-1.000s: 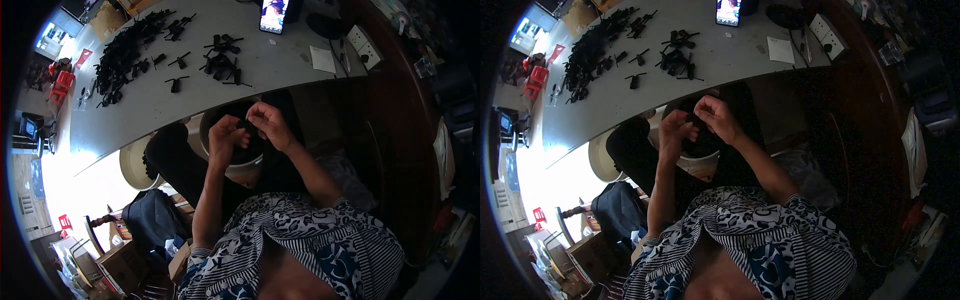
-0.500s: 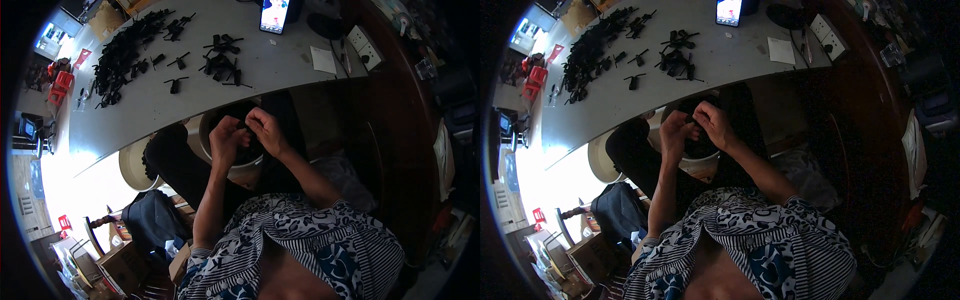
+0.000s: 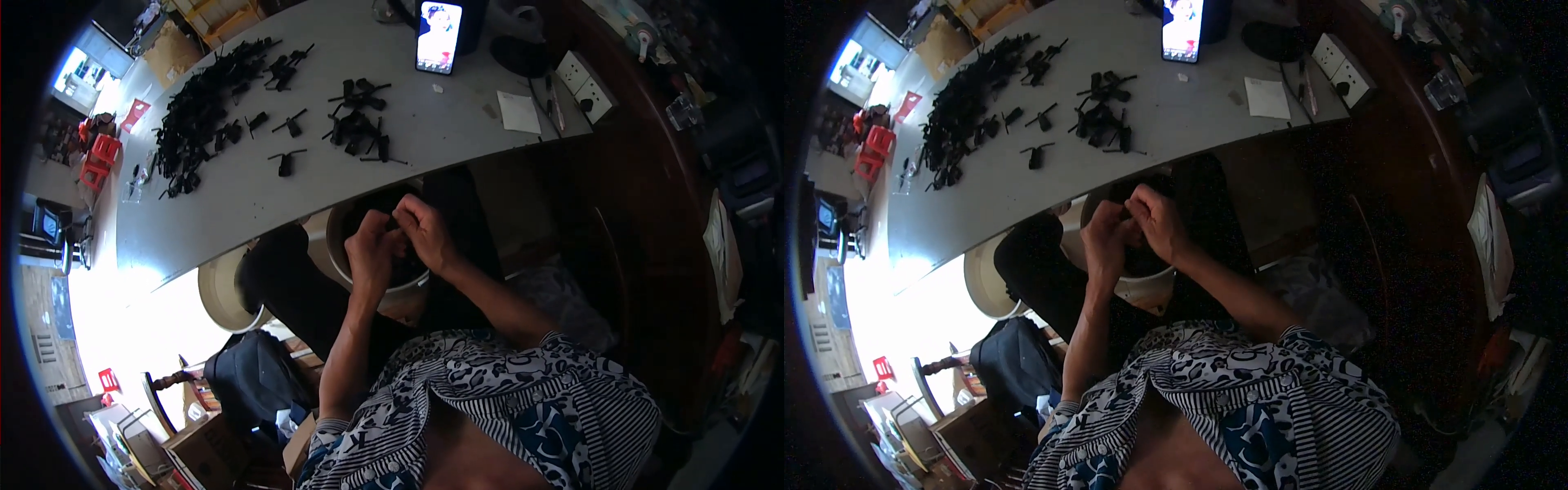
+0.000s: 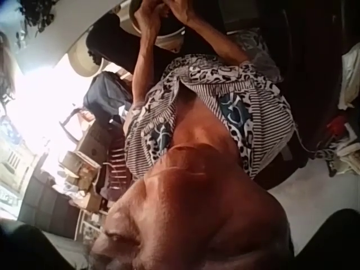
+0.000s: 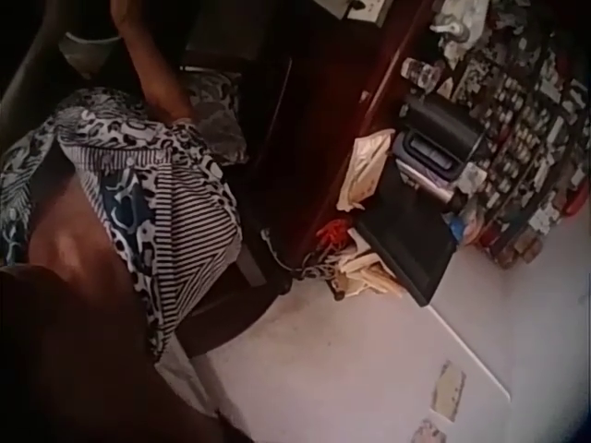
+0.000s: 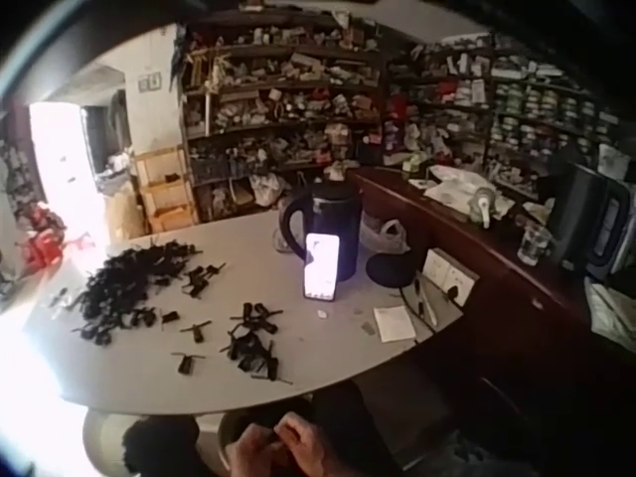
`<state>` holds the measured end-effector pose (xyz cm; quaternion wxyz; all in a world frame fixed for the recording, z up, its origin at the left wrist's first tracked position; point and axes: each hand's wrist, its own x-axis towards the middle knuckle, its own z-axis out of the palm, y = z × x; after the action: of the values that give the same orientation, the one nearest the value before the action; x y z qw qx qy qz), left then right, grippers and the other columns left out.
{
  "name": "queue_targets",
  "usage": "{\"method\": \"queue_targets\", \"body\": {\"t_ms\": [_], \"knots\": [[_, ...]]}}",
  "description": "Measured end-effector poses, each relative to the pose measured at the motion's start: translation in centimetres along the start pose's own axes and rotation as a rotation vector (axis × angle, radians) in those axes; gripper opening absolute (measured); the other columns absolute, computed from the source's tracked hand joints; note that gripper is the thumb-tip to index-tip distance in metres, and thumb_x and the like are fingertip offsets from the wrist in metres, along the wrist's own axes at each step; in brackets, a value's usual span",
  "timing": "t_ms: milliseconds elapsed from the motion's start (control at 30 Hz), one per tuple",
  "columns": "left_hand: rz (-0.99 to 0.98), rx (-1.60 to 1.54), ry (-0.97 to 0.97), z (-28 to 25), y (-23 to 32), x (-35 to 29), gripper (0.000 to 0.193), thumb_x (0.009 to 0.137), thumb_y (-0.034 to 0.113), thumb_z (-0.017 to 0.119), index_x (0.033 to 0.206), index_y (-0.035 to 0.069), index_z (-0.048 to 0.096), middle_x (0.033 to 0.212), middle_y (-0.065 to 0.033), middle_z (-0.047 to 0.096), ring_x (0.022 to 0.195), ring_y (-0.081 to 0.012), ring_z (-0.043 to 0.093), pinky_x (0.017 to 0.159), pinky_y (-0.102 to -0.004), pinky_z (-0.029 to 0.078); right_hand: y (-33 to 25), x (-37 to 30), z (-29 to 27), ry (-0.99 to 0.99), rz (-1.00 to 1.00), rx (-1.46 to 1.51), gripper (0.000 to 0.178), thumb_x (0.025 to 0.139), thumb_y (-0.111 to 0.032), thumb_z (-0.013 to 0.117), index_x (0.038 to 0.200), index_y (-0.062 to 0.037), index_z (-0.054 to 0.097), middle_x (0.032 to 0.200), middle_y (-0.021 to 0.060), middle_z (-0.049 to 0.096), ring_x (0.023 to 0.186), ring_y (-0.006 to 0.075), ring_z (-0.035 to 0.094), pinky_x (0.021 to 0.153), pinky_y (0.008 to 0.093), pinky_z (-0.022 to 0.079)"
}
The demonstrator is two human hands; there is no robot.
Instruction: Assembling small plastic and electronic drone components at a workbench.
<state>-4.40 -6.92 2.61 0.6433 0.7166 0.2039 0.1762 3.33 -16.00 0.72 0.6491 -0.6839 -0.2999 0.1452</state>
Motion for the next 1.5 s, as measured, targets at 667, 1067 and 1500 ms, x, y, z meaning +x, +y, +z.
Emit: {"method": "queue_targets", "body": {"t_ms": [667,1067,1500], "knots": [[0.284,0.337,0.096,-0.2,0.5,0.3,0.013,0.074,0.002,0.061,0.083,0.000,0.052,0.069,-0.0080,0.056,0.061,-0.0134,0.053,0.055,-0.0279,0.042,-1.5,0.3,-0.4,-0.117,0.310,0.431,0.027,0.094,-0.027,0.042,0.074,-0.0095,0.045,0.060,-0.0054,0.036,0.049,0.0018,0.034,0.042,0.0191,0.028],[-0.023,-0.231,-0.168,-0.3,1.8,0.0,0.021,0.072,-0.004,0.060,0.090,0.002,0.052,0.068,0.0022,0.049,0.066,-0.0079,0.051,0.062,-0.0194,0.042,0.4,0.0,-0.1,0.050,0.443,0.558,0.032,0.094,-0.030,0.041,0.073,-0.0068,0.045,0.059,-0.0026,0.039,0.043,0.0060,0.036,0.039,0.0228,0.030],[-0.338,-0.500,-0.330,-2.8,-1.6,0.8,0.014,0.087,0.012,0.050,0.096,0.002,0.054,0.085,-0.0019,0.057,0.077,-0.0105,0.055,0.068,-0.0229,0.045,0.7,-0.2,0.7,0.088,-0.273,0.015,0.014,0.090,-0.013,0.045,0.089,0.0004,0.049,0.077,0.0068,0.056,0.070,0.0165,0.055,0.063,0.0284,0.043]]}}
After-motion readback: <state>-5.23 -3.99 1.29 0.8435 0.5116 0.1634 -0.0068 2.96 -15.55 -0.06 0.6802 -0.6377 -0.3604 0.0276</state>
